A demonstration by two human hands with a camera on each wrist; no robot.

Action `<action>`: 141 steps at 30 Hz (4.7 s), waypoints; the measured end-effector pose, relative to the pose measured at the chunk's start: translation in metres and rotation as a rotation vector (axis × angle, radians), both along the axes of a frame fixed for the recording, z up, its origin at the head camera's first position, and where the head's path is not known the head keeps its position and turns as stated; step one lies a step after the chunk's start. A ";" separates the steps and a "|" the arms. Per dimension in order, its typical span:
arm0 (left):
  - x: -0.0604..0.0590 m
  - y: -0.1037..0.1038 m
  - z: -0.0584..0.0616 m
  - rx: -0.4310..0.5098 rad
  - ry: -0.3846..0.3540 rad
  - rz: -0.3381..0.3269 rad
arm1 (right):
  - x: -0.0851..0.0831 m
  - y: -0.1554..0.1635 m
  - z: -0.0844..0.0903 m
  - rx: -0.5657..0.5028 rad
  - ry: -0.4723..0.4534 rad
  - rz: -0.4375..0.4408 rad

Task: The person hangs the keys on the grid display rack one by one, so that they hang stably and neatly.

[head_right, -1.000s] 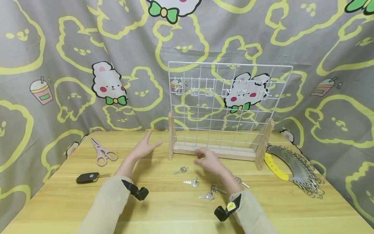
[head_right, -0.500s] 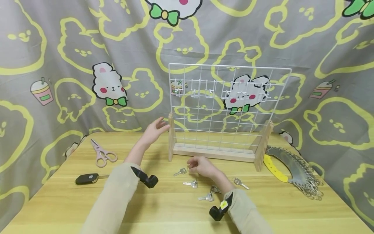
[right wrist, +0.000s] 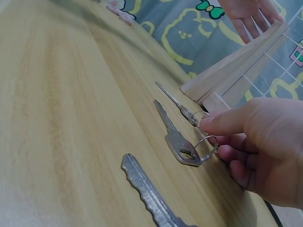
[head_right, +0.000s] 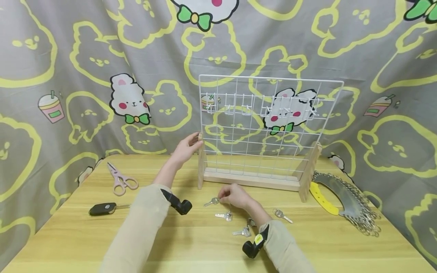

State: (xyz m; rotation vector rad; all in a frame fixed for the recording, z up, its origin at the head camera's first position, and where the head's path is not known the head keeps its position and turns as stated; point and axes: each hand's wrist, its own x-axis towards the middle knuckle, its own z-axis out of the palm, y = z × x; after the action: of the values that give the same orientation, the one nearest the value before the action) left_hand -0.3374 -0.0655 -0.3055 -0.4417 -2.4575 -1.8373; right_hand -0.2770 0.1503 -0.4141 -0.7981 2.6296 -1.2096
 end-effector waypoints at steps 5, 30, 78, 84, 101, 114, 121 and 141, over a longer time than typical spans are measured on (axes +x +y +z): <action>0.000 0.005 -0.002 0.004 -0.004 0.009 | 0.000 0.001 -0.001 0.024 0.009 0.010; 0.002 0.006 -0.006 0.034 -0.011 0.055 | -0.007 0.017 0.102 -0.044 0.166 -0.019; 0.001 0.008 -0.008 0.046 -0.003 0.069 | -0.012 -0.042 0.232 -0.194 0.192 -0.229; 0.002 0.008 -0.008 0.053 -0.002 0.068 | -0.012 -0.041 0.235 -0.239 0.185 -0.209; 0.002 0.008 -0.008 0.060 -0.001 0.071 | -0.018 -0.052 0.237 -0.278 0.232 -0.295; 0.008 0.008 -0.003 0.064 -0.001 0.056 | -0.021 -0.052 0.234 -0.188 0.304 -0.351; 0.004 0.009 -0.007 0.067 -0.002 0.059 | -0.018 -0.047 0.232 -0.175 0.327 -0.303; 0.003 0.009 -0.007 0.065 -0.016 0.074 | 0.003 0.000 0.151 -0.149 0.149 -0.175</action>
State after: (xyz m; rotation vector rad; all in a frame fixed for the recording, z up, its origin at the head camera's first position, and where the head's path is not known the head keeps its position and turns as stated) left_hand -0.3345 -0.0563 -0.3124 -0.3296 -2.3817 -1.8920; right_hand -0.2736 0.1502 -0.2633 -0.7195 2.8057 -1.4593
